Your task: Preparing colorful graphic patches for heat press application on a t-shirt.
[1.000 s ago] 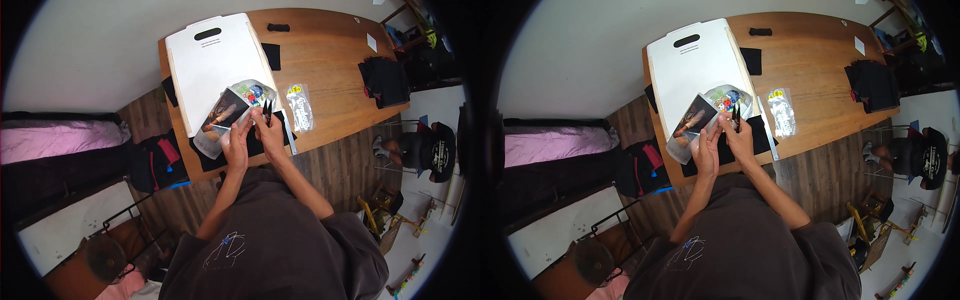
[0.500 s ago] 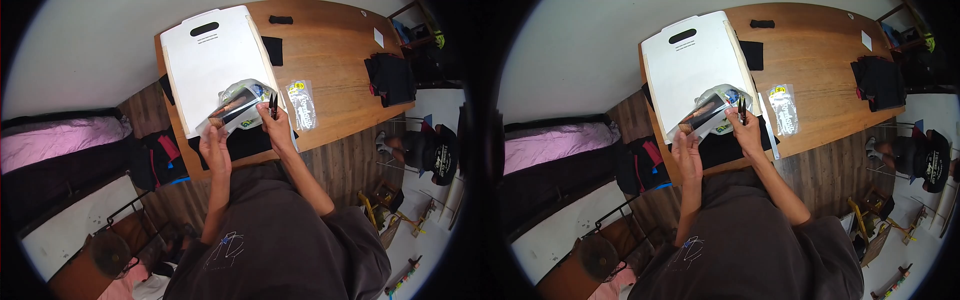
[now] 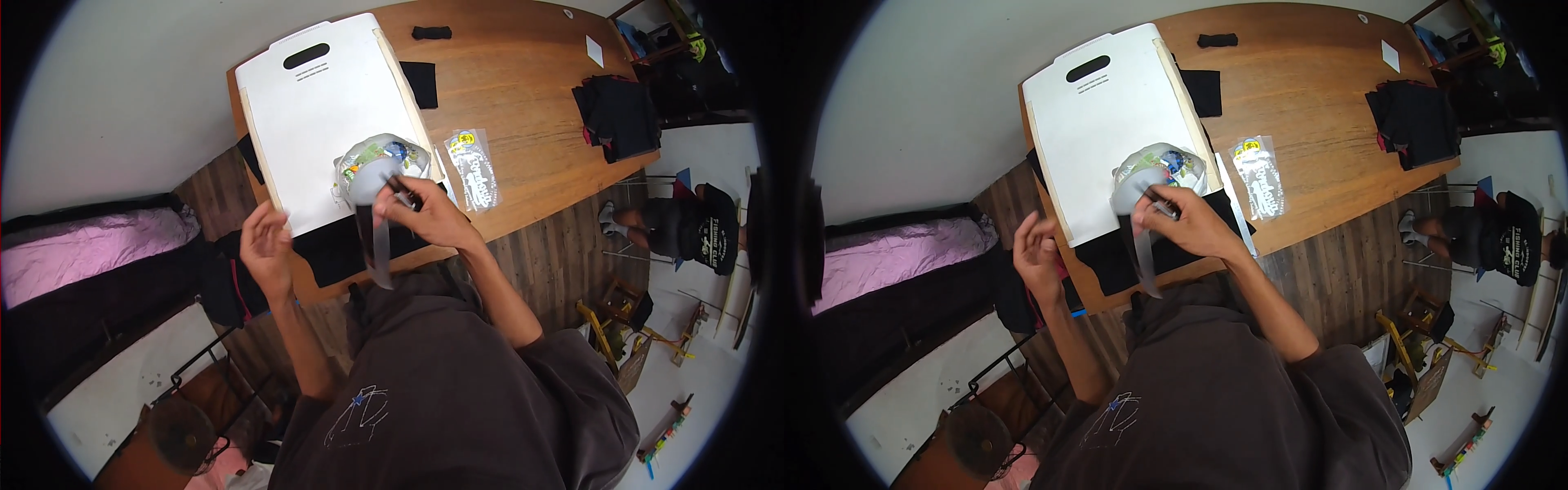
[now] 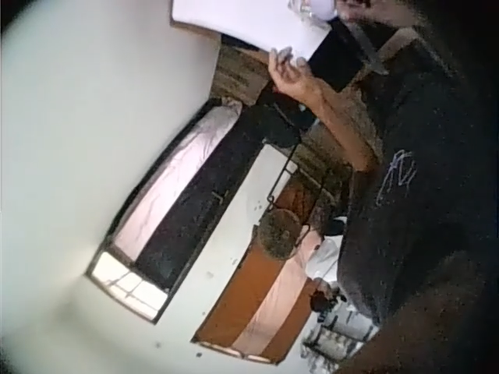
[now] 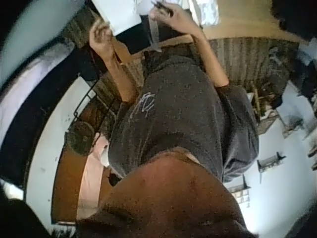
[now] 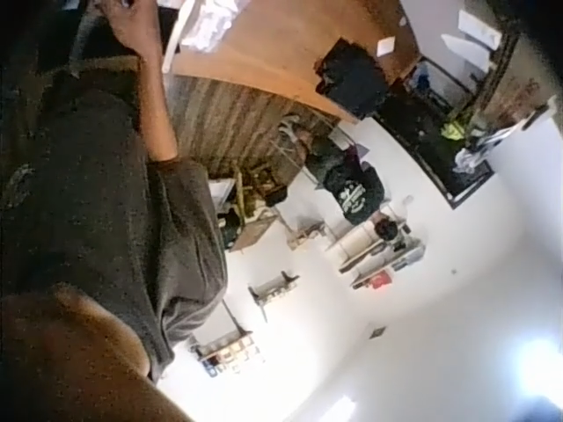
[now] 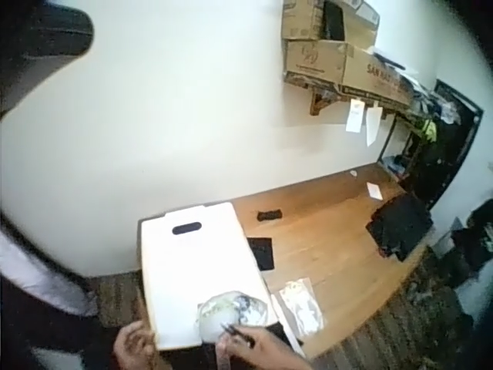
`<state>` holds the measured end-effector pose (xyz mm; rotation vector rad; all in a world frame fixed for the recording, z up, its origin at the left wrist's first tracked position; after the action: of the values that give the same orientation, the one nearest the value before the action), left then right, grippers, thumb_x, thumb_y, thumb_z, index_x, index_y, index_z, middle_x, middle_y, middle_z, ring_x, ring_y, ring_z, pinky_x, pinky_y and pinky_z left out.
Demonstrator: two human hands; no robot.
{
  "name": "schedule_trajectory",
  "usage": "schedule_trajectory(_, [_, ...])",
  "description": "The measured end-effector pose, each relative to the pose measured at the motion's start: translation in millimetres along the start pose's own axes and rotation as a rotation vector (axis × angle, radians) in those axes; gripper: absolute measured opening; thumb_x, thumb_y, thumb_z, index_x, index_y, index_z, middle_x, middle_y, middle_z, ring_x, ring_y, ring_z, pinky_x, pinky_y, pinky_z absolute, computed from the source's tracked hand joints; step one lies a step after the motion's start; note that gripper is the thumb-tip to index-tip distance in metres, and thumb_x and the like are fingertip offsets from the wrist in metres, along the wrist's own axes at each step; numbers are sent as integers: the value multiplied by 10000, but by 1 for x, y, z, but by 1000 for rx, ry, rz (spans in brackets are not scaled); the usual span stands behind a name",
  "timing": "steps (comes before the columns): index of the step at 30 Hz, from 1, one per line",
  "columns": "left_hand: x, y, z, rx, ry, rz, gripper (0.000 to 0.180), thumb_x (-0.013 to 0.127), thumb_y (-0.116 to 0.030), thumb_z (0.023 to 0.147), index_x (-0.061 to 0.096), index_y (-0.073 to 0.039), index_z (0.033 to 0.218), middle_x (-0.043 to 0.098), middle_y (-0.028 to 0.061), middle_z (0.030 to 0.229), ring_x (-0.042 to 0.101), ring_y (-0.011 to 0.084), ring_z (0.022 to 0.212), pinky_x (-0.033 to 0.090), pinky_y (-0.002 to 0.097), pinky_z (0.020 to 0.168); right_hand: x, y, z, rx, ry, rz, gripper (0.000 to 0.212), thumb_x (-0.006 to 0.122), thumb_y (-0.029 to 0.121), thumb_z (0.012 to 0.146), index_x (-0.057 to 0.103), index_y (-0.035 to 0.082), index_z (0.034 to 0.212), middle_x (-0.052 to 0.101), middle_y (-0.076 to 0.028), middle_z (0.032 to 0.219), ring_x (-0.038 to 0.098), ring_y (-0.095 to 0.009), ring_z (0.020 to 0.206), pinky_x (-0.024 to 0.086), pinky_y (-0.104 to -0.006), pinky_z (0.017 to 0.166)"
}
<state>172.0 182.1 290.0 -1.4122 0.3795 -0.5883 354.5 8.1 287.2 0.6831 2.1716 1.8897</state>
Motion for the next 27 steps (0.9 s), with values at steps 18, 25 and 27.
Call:
schedule_trajectory(18, [134, 33, -3, -346, 674, 321, 249, 735, -230, 874, 715, 16, 905, 715, 104, 737, 619, 84, 667, 480, 277, 649, -18, -30, -13, -1, -286, 103, 165, 675, 121, 937, 675, -34, 993, 694, -33, 862, 618, -50, 802, 493, -205, 714])
schedule_trajectory(25, [135, 49, -13, -439, 629, 111, 227, 659, -175, 942, 714, 40, 989, 728, 80, 828, 644, 90, 786, 502, 258, 751, -19, -38, -19, 116, -273, 178, 409, 425, 294, 1068, 613, 0, 1281, 493, 46, 758, 331, 5, 569, 266, -191, 490])
schedule_trajectory(27, [135, 53, -16, -455, 620, 64, 226, 659, -163, 943, 710, 48, 1006, 730, 80, 851, 648, 92, 805, 503, 252, 767, -21, -45, -22, 110, -280, 156, 363, 471, 259, 1055, 618, 15, 1281, 521, 51, 778, 348, 10, 577, 273, -180, 498])
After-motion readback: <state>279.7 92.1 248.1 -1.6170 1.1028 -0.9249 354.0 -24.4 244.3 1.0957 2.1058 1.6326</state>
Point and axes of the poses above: each hand's wrist, its own z-axis towards the middle knuckle, its own x-axis out of the palm, y = z × x, the point moved 10 cm from there along z, towards the middle knuckle
